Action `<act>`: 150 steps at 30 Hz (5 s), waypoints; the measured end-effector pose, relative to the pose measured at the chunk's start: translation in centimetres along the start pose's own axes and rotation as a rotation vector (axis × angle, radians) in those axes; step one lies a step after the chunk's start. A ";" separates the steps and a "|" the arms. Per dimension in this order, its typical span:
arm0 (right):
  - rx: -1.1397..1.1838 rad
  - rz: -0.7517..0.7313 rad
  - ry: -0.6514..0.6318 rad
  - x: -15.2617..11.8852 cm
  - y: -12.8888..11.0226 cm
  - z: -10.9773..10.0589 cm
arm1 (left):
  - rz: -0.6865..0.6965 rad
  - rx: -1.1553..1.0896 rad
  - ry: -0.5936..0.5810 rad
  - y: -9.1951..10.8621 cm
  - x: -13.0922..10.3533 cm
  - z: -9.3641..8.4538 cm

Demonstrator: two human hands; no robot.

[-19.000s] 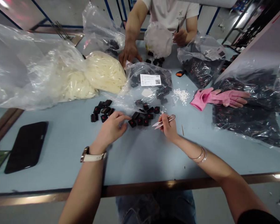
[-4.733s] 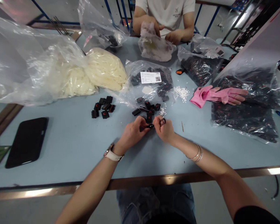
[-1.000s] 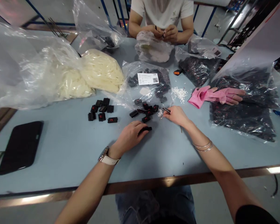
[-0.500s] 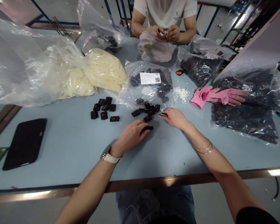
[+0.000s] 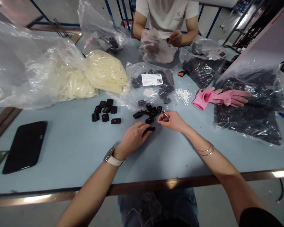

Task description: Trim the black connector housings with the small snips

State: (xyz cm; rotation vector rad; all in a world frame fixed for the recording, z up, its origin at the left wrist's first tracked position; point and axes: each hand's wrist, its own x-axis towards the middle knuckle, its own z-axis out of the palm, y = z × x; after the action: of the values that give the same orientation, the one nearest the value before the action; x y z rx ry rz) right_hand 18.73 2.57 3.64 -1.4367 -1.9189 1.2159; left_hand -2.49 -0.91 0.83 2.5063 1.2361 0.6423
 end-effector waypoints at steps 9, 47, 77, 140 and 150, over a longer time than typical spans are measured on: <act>-0.183 -0.172 -0.073 -0.6 -1.4 1.3 | -0.029 -0.048 0.105 -0.2 -0.1 0.3; -0.277 -0.288 -0.004 -1.2 -0.6 3.5 | -0.213 -0.190 0.007 -0.1 0.4 0.1; -0.019 -0.102 0.049 -1.1 -1.2 3.1 | 0.030 -0.047 0.122 0.2 0.1 0.9; -0.023 -0.204 0.296 -2.2 -0.3 5.1 | -0.170 -0.203 0.124 -0.4 -0.1 1.6; -0.102 -0.183 0.283 -2.2 -0.7 4.9 | -0.172 -0.205 0.105 -0.3 -0.1 1.3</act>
State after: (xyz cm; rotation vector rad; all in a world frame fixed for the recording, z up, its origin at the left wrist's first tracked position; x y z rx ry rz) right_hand 15.35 -1.39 2.03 -1.3651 -1.8889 0.7962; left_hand -2.07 -0.86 -0.49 2.1978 1.3305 0.8208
